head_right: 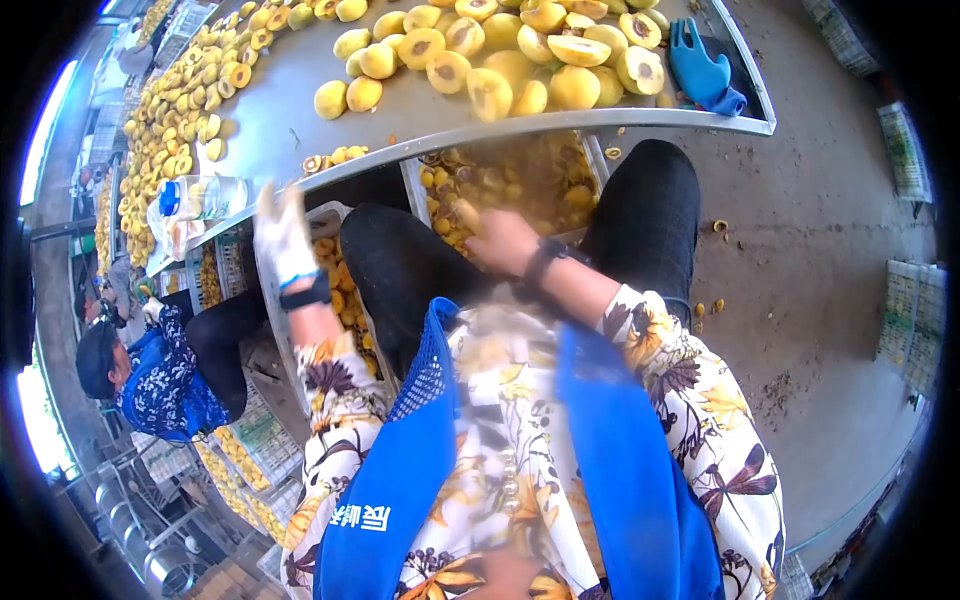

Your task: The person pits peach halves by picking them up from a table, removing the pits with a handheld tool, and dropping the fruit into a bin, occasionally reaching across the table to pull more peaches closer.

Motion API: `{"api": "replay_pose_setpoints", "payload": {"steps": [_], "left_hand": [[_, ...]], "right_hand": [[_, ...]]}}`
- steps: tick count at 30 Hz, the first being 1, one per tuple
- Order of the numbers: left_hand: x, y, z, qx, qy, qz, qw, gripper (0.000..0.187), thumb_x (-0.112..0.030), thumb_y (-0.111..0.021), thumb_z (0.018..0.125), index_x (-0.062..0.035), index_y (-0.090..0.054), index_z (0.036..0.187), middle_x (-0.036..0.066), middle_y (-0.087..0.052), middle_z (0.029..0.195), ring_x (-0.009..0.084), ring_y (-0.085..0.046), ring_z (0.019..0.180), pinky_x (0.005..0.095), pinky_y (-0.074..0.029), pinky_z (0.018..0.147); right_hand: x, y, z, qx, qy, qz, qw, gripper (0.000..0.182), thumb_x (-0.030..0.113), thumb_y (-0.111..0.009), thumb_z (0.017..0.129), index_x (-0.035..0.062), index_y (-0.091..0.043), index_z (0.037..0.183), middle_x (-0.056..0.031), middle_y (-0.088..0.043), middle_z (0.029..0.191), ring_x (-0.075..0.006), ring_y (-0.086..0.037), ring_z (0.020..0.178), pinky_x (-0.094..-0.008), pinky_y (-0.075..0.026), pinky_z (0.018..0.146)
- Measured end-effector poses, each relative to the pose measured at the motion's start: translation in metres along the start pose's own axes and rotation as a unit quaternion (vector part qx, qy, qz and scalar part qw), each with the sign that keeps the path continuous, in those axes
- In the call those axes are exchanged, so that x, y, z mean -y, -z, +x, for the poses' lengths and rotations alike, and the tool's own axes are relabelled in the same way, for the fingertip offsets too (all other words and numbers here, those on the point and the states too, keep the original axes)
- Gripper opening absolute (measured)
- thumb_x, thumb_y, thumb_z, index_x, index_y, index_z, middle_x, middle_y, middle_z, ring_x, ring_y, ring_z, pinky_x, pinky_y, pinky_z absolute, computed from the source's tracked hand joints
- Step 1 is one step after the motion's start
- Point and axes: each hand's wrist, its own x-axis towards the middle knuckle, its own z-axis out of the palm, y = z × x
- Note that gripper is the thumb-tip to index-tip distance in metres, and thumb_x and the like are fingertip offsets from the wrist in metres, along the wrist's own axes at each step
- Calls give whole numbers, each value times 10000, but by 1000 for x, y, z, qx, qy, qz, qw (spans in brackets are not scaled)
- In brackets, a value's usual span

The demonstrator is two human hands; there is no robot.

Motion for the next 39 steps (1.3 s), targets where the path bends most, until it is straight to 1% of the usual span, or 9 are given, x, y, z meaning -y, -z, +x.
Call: {"api": "replay_pose_setpoints", "payload": {"steps": [4,11,14,17,25,29,32,37,39], "left_hand": [[-118,-111,-19,230,-262,132,928,579,-410,-659,750,-92,-540,1219,139,-542,1235,305,-507,1142,363,-397,971],[-162,-195,-22,493,-224,167,824,615,-442,-736,648,-104,-602,1144,189,-561,1164,305,-545,1082,363,-421,952],[-142,-191,-9,454,-154,49,876,600,-369,-768,640,-40,-611,1116,185,-631,1062,261,-613,966,309,-460,888],[-146,-161,-20,452,73,-208,864,394,-185,-706,771,-10,-576,1100,93,-633,991,153,-606,879,263,-492,773],[-152,-73,-106,463,289,-402,735,235,-124,-638,843,-37,-610,1059,17,-638,995,88,-581,874,215,-458,773],[-121,-57,-132,430,100,-272,855,325,-268,-558,906,-42,-563,1139,42,-616,1021,100,-586,854,205,-474,729],[-112,-47,-140,433,283,-310,798,407,-354,-500,930,-23,-531,1164,59,-611,956,129,-578,767,237,-515,642],[-92,-39,-141,394,11,-193,899,363,-283,-515,927,-16,-527,1173,67,-617,961,132,-596,728,259,-502,538],[-125,-21,-135,425,193,-293,835,356,-256,-535,918,-15,-526,1179,65,-625,951,131,-601,735,257,-499,530]], "right_hand": [[6,9,-8,-21,4,28,999,312,257,-605,771,-34,-604,885,-248,-624,823,-383,-612,762,-433,-482,703],[-3,45,-39,-203,3,120,972,220,189,-657,757,11,-587,865,-161,-627,740,-236,-614,649,-348,-489,624],[-12,63,-38,-272,-40,132,952,248,191,-649,772,10,-599,934,-117,-642,756,-166,-613,669,-312,-497,646],[-9,80,-32,-377,44,41,924,483,319,-659,753,56,-532,1139,-221,-636,855,-370,-619,832,-417,-487,729],[18,92,-35,-146,113,-19,983,713,406,-743,677,54,-468,1233,-209,-638,908,-363,-617,847,-406,-482,740],[-8,86,-39,-43,154,-46,986,734,399,-799,620,11,-506,1170,-221,-629,850,-354,-623,807,-376,-485,736],[0,78,-48,-17,173,-76,982,712,383,-814,602,-1,-518,1123,-227,-618,809,-353,-620,775,-374,-483,711],[-8,69,-36,-38,275,84,957,612,380,-747,686,4,-526,1116,-146,-633,761,-263,-613,664,-351,-476,619],[-13,70,-34,11,243,259,935,518,363,-691,752,14,-536,1101,-105,-615,713,-191,-566,547,-304,-442,506]]}}
